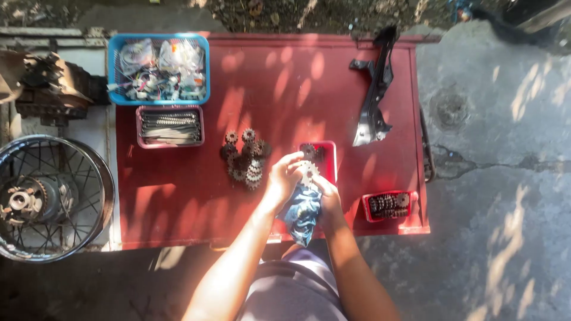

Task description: Cleaning individual metal gears with a cloth rag at a repair station.

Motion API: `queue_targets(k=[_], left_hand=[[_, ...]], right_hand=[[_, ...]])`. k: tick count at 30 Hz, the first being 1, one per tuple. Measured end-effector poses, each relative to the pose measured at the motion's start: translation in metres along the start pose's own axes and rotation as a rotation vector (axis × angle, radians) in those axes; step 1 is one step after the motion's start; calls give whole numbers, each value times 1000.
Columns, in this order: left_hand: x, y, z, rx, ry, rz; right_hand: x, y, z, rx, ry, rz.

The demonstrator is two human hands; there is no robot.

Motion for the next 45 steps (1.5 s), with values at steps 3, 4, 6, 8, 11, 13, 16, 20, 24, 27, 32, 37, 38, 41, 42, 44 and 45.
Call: queue_targets(k=[3, 4, 6, 8, 11, 13, 16, 20, 24, 27, 32, 37, 38, 41, 42, 44, 45], left_hand=[[-21, 15, -49, 53, 11, 46], [-19, 19, -53, 48, -2, 45], [-15, 27, -59, -297, 43, 108], [-25, 26, -87, -346, -3, 34], [-34, 32, -117, -437, -9, -63], [-30, 37, -116, -488, -1, -91], [-27, 46, -105, -451, -95, -214], [-51, 70, -135, -571, -256, -299], [-62, 83, -150, -519, -422, -241], [-86, 94, -174, -514, -494, -298], [-110, 97, -183, -432, -424, -248], [-145, 100, -197, -333, -310, -284], [-153, 102, -204, -296, -279, -291], [-157, 103, -191, -219, -250, -286], [-158, 104, -179, -171, -237, -270], [-167, 108, -190, -142, -246, -253], [-168, 109, -196, -115, -256, -246]], right_hand=[[-1, -2, -1, -128, 86, 64], [-4, -2, -3, -130, 96, 73], [-9, -3, -5, -155, 178, 108], [-43, -42, 27, -98, 190, 168], [-52, -60, 34, 40, 148, 254], [-62, -77, 44, 121, 120, 297], [-85, -111, 70, 237, 79, 320], [-93, -114, 62, 312, 96, 287], [-108, -116, 56, 684, 83, 298], [-142, -133, 77, 825, 33, 260], [-183, -128, 84, 872, -12, 264], [-221, -131, 80, 918, -79, 289], [-231, -133, 81, 925, -106, 286], [-246, -139, 88, 919, -114, 300], [-251, -141, 89, 910, -112, 310], [-256, -132, 82, 902, -97, 299], [-255, -128, 80, 893, -82, 297]])
Point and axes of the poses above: each hand's wrist, its own x-axis away from the middle knuckle, its own y-axis out of the palm, z = x × y, the point moved 2 cm from there along -x, towards the middle knuckle, and after that the axes turned 3 degrees about -y, right-handed, at the moved point
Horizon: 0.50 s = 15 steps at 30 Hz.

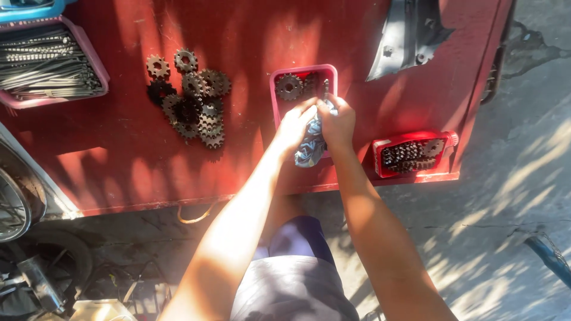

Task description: Cleaning individual metal gears with a cloth rag at a repair station.

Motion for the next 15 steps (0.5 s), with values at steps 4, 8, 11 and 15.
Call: queue_targets(k=[4, 8, 11, 15], left_hand=[[-12, -2, -25, 57, 73, 37], [-13, 2, -51, 253, 84, 70], [0, -3, -47, 294, 74, 92], [12, -12, -45, 304, 62, 84]], right_hand=[[1, 10, 1, -33, -35, -19], [8, 18, -9, -30, -103, -16], [17, 20, -20, -68, -139, -23], [23, 19, -19, -123, -120, -26]])
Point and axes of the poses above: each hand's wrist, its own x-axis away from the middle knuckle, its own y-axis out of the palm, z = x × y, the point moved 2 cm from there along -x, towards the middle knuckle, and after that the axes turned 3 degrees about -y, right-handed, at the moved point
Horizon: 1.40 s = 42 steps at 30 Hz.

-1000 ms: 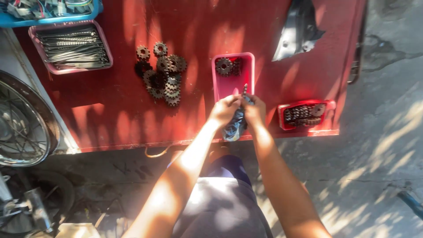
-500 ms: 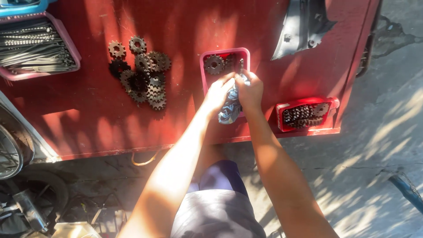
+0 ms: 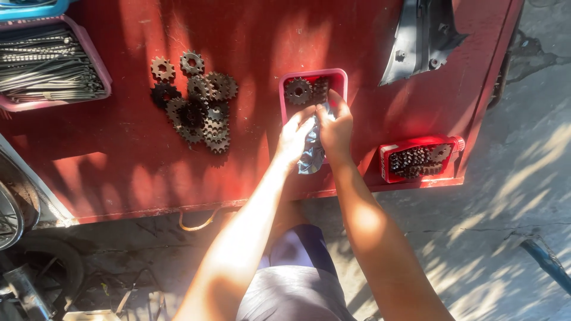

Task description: Cleaning individual metal gears with a cloth rag at a repair station.

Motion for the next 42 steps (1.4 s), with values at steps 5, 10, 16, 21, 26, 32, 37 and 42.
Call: queue_targets(k=[5, 10, 16, 21, 26, 32, 37, 42], left_hand=[[-8, -30, -15, -56, -51, 82], [7, -79, -17, -89, -93, 130], [21, -158, -22, -184, -316, 244], [44, -198, 42, -175, -412, 312], [43, -246, 40, -250, -368, 220], [25, -266, 25, -198, -371, 146], [24, -270, 23, -161, -347, 96], [35, -276, 40, -38, -380, 56]], right_hand=[[26, 18, -4, -90, 68, -30], [47, 54, 9, -272, 174, -70], [87, 122, -6, -298, 215, -120], [111, 190, 11, 68, 253, -245], [156, 238, -50, 11, 279, -311], [137, 261, -12, 85, 315, -269], [124, 260, 3, 97, 387, -263], [130, 250, 2, -44, 320, -418]])
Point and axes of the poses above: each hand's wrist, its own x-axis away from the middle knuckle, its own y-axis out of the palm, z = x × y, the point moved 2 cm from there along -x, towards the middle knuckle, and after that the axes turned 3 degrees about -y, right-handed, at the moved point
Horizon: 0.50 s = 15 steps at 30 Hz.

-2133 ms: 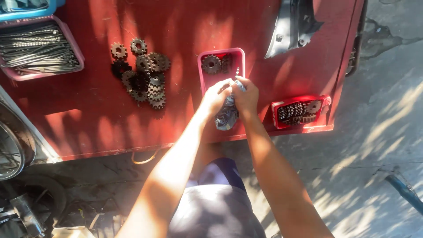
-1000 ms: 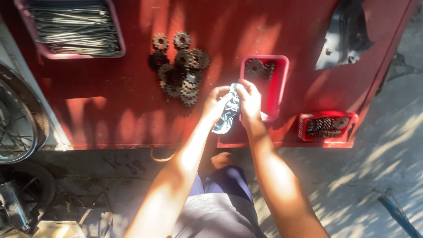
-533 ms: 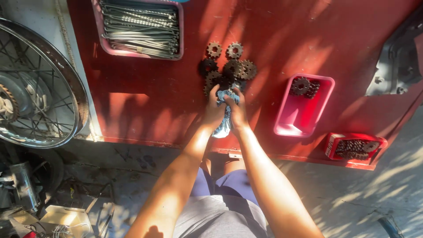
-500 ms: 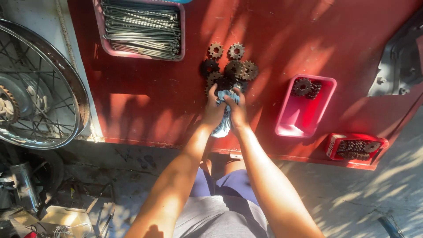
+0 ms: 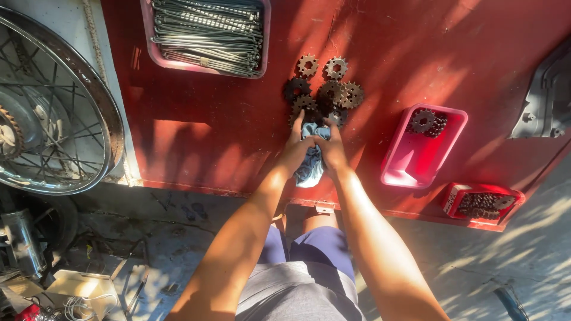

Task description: Cleaning individual metal gears with a cloth rag at a repair station.

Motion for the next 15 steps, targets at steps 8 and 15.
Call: queue_targets(k=[8, 15], left_hand=[[43, 27, 6, 155, 147, -15], [39, 64, -19, -79, 331, 303]], right_hand=[[40, -6, -7, 54, -182, 87], [64, -53, -16, 266, -303, 188]])
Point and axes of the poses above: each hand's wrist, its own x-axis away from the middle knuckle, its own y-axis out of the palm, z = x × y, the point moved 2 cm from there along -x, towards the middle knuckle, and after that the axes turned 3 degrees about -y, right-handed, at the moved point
